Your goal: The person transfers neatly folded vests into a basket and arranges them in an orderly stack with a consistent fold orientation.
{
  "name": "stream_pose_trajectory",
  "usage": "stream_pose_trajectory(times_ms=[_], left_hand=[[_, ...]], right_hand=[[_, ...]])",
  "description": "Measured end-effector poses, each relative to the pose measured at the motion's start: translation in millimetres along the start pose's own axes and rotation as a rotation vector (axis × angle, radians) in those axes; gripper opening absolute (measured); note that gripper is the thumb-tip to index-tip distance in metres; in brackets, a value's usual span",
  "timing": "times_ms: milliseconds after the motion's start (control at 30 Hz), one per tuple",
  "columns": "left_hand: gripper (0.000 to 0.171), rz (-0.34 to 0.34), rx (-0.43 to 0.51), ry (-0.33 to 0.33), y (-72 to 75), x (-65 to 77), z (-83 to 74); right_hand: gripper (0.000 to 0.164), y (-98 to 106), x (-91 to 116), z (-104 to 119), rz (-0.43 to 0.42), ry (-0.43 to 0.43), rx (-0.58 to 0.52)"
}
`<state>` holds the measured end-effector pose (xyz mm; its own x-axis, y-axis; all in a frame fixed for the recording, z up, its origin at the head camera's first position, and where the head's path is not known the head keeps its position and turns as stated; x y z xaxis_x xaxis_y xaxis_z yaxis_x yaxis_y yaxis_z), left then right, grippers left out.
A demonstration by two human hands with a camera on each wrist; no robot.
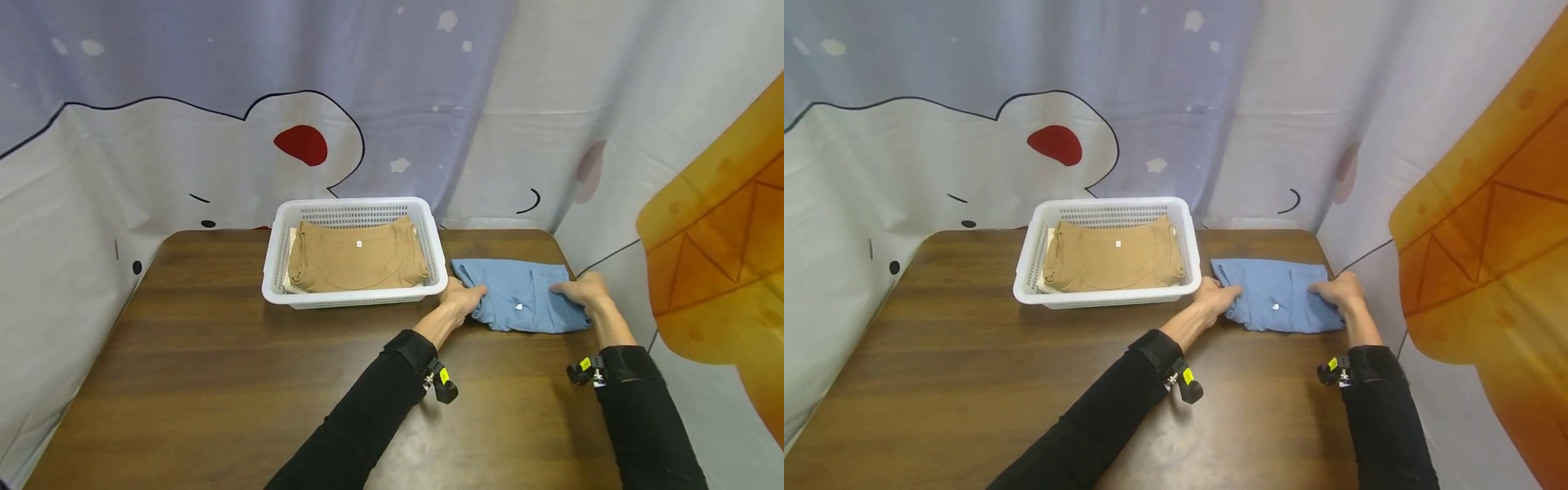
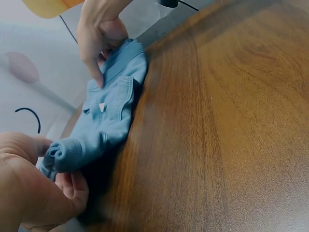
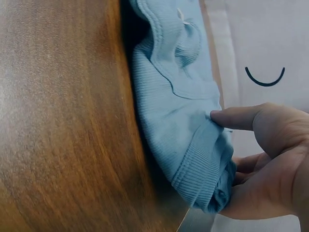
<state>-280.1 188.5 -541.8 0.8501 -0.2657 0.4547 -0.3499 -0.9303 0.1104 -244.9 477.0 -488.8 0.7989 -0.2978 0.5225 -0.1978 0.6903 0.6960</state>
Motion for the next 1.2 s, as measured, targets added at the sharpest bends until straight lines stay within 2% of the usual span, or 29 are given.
stream_pose_trajectory(times_ms=[67,133,200,267,300,367,433,567,667,800,833,1000,1200], left_hand=[[0.028,-0.001,0.016,-0.015,0.3,2.9,-1.3],[0.024,0.0,0.026,-0.032,-2.3,-3.5,3.8],[0.027,0.003,0.024,-0.051,-6.8,-14.9,11.3],[0.028,-0.001,0.008,-0.075,-11.8,-28.1,20.4],[0.029,0.009,0.014,-0.082,-11.0,-26.0,19.5],[0.029,0.0,-0.02,-0.124,-14.6,-27.8,21.9],[0.027,0.006,-0.026,-0.144,-12.8,-14.6,14.2],[0.019,0.01,-0.044,-0.183,-7.4,24.0,-7.7],[0.016,-0.004,-0.082,-0.203,-9.9,34.7,-14.6],[0.016,-0.01,-0.118,-0.218,-10.7,47.6,-23.7],[0.013,0.004,-0.106,-0.209,-5.5,61.1,-32.2],[0.015,-0.011,-0.149,-0.235,-4.3,73.4,-42.2],[0.017,-0.009,-0.194,-0.279,3.6,81.2,-52.7]], right_hand=[[0.094,2,0,-2,0.035,-0.008,-0.028],[0.093,5,1,-3,0.063,-0.007,-0.045],[0.077,7,2,-4,0.072,-0.002,-0.061],[0.052,7,2,-5,0.064,0.02,-0.066],[0.044,8,3,-5,0.053,0.039,-0.057],[0.047,9,4,-6,0.037,0.072,-0.041],[0.05,11,6,-5,0.026,0.105,-0.018],[0.039,14,14,-5,0.006,0.155,0.023],[0.035,17,20,-2,-0.013,0.194,0.052],[0.038,20,28,2,-0.028,0.235,0.077],[0.038,21,31,2,-0.032,0.242,0.084],[0.043,26,41,3,-0.045,0.252,0.09],[0.054,32,51,6,-0.043,0.266,0.114]])
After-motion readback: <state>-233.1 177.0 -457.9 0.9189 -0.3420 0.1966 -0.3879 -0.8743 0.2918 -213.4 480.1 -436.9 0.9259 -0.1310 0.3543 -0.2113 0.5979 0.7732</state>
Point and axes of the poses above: each hand's wrist, its own x-axis away from the middle knuckle, its own y-axis out of the back of the hand, z = x × y, the point moved 3 cm from there along -x, towards the middle knuckle, and after that the axes turned 11 degrees about z, right-handed, at the moved point
